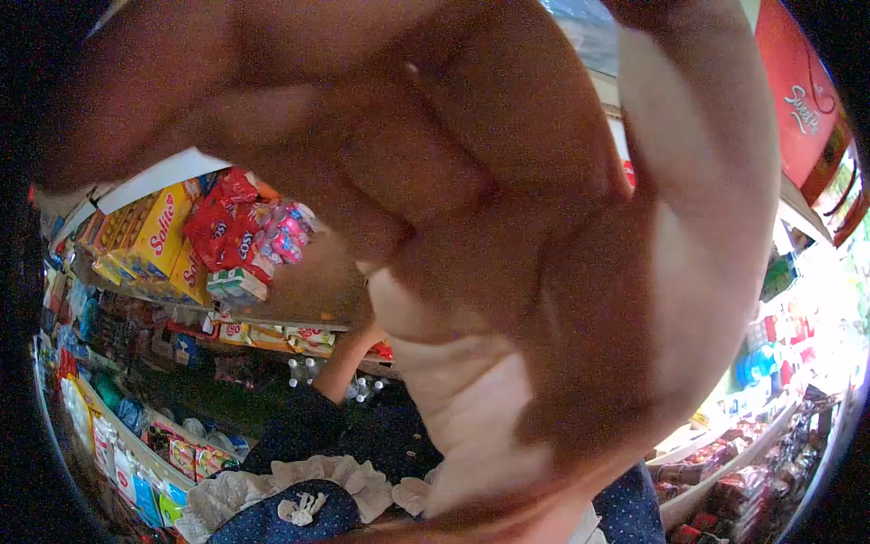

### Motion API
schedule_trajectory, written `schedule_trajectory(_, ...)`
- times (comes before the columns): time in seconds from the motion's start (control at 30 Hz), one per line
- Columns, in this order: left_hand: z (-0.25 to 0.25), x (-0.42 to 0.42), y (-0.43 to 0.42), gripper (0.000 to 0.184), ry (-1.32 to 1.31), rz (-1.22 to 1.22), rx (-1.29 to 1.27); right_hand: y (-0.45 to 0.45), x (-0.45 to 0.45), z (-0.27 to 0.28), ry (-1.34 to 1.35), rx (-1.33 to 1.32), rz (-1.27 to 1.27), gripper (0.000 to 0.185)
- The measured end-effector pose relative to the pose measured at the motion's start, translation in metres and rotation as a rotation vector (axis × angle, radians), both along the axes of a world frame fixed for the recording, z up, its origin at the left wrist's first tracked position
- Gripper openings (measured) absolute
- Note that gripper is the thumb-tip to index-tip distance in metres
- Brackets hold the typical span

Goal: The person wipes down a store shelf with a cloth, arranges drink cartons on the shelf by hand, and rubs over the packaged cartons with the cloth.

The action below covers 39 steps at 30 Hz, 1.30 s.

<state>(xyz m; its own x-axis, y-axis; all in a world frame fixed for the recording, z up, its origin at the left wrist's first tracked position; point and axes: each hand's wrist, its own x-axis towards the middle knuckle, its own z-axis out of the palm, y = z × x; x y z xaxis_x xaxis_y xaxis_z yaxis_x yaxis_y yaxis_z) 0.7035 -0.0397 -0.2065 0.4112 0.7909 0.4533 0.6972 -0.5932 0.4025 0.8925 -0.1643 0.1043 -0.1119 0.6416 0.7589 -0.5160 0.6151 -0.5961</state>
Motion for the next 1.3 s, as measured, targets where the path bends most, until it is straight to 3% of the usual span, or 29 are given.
schedule_trajectory(0.23,0.008,-0.001,0.000,0.039,0.038,-0.044,0.038,0.006,0.004,-0.004,-0.001,-0.049,0.050,0.081)
schedule_trajectory(0.3,0.023,0.001,-0.008,0.039,-0.036,-0.003,-0.051,0.008,0.005,-0.005,-0.005,-0.062,0.069,0.080)
schedule_trajectory(0.63,-0.009,-0.002,0.008,0.041,0.042,-0.039,0.049,0.013,0.005,-0.002,-0.010,-0.130,0.192,0.074)
schedule_trajectory(1.1,0.005,-0.001,0.003,0.039,0.058,-0.017,0.069,0.015,0.009,-0.005,-0.003,-0.232,0.346,0.067)
schedule_trajectory(1.17,0.009,-0.001,0.002,0.039,0.096,0.016,-0.251,0.014,0.011,-0.006,-0.001,-0.253,0.362,0.066)
schedule_trajectory(1.2,-0.023,-0.007,0.008,0.040,0.023,0.019,-0.211,0.013,0.012,-0.007,0.002,-0.265,0.369,0.066)
schedule_trajectory(1.3,-0.018,-0.007,0.009,0.039,-0.022,-0.016,-0.177,0.010,0.010,-0.008,0.011,-0.286,0.403,0.064)
